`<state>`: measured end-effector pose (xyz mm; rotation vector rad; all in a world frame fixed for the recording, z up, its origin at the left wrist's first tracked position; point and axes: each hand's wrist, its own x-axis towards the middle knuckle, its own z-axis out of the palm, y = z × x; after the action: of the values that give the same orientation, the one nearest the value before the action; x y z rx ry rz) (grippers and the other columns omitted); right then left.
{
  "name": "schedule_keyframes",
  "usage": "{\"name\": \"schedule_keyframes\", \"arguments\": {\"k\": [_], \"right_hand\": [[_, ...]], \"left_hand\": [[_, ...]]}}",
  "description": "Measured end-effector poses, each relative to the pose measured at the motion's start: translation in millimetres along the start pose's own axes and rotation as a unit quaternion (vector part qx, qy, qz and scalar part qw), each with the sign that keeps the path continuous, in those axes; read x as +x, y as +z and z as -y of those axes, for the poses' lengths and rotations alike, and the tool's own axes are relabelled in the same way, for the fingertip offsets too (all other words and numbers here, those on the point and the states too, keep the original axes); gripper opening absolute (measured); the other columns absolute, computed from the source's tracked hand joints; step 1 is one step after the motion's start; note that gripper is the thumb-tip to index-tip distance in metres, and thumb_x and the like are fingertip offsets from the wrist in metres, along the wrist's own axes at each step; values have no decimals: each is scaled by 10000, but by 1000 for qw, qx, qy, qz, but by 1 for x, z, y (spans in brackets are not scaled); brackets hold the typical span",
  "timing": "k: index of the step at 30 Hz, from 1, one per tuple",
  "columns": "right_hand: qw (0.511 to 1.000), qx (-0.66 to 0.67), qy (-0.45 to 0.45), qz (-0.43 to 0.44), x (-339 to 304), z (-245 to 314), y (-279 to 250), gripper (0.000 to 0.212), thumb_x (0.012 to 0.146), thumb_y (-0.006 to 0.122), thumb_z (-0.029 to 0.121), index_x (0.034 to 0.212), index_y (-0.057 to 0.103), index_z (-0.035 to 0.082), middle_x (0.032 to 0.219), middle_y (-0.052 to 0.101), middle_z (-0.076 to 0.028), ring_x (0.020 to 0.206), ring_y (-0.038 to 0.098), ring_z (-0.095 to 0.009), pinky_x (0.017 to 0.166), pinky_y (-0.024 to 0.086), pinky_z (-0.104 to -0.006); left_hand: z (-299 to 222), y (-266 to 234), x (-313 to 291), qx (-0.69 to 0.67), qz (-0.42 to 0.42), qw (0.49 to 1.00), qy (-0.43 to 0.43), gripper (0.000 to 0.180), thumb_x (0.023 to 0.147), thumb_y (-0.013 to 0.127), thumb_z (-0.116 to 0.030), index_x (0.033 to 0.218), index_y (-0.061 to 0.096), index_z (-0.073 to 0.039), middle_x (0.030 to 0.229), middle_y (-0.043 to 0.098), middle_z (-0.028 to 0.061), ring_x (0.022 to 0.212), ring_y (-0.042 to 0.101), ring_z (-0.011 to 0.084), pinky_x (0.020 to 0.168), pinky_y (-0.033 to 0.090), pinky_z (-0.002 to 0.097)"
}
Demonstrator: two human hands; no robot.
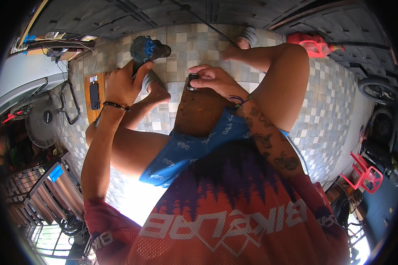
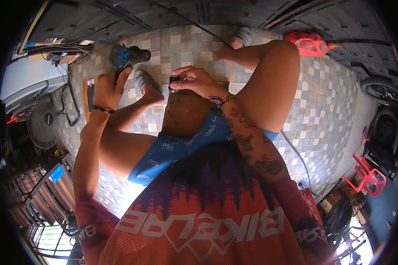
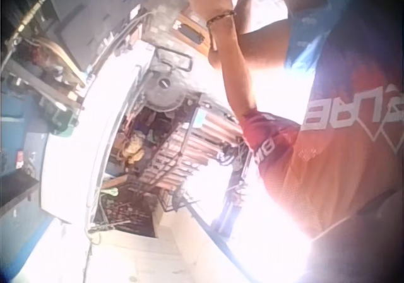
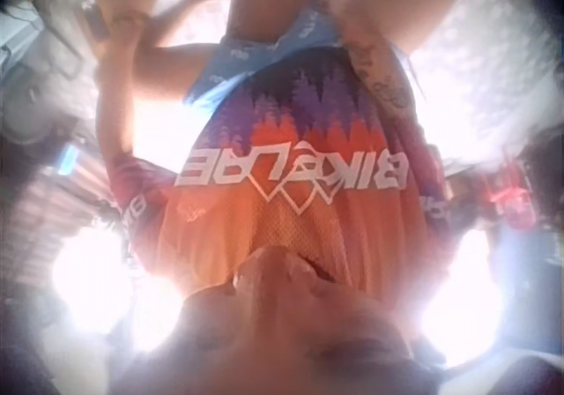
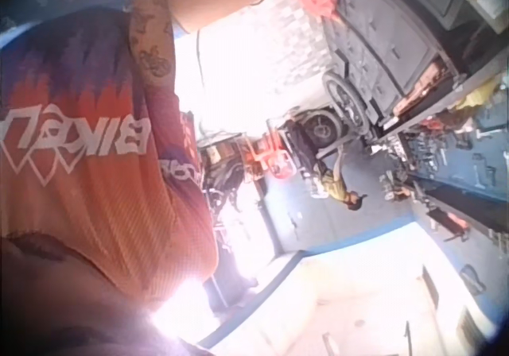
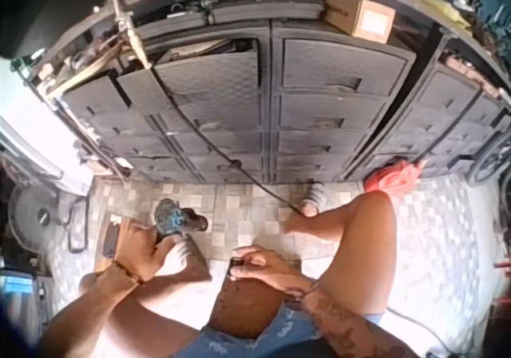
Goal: The person cleans a small bicycle part with a cloth, then applies grease to it using a brush. They handle several small metal components on the workbench and use a pneumatic tool to work on a part while seated.
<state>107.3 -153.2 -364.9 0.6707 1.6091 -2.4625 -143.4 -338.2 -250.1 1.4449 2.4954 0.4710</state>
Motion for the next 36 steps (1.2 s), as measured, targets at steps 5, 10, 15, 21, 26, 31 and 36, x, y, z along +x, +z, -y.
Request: {"name": "schedule_keyframes", "arguments": {"k": [5,10,15,21,26,31,36], "right_hand": [[988,-107,-97,-59,6,-12,5,499,968,876,205,1410,715,40,1316,702,-43,1279,669,-187,1130,495,-345],[921,-292,-236,-106,9,-39,10,473,848,929,164,1295,781,123,1256,696,-87,1185,686,-271,1066,540,-383],[915,-312,-227,-117,12,-51,10,488,810,924,114,1279,801,169,1201,690,-90,1149,687,-293,1031,564,-411],[920,-286,-242,-117,12,-52,9,490,798,919,95,1268,814,186,1182,680,-97,1127,685,-296,1029,564,-411],[916,-306,-235,-110,12,-51,6,502,789,928,99,1269,809,183,1190,679,-106,1136,689,-305,1032,563,-416],[911,-307,-243,-130,17,-64,4,504,797,951,138,1277,795,157,1205,678,-116,1142,694,-320,1023,567,-411],[913,-285,-256,-137,16,-62,8,504,796,961,153,1269,789,120,1222,676,-118,1146,694,-317,1025,569,-403]], "left_hand": [[-7,0,-6,5,50,999,15,538,1067,675,-563,966,745,-39,665,710,203,683,742,452,621,579,537],[-15,18,-25,-4,109,992,62,437,1015,745,-497,1023,707,-62,727,745,200,737,756,454,647,601,554],[-2,56,-47,50,134,983,114,382,974,778,-476,1042,706,-106,817,751,157,711,763,401,623,616,525],[2,53,-54,69,115,976,170,301,946,803,-427,1047,723,-155,750,742,98,647,753,345,585,613,473],[5,68,-57,44,132,978,156,403,984,720,-375,1246,682,-71,713,724,173,679,743,413,619,593,536],[-13,58,-44,100,133,978,129,343,980,767,-445,1025,701,-111,790,732,135,693,768,373,606,623,489],[-19,52,-45,40,109,984,132,408,996,752,-473,1064,687,-76,874,728,161,692,759,405,596,621,513]]}}
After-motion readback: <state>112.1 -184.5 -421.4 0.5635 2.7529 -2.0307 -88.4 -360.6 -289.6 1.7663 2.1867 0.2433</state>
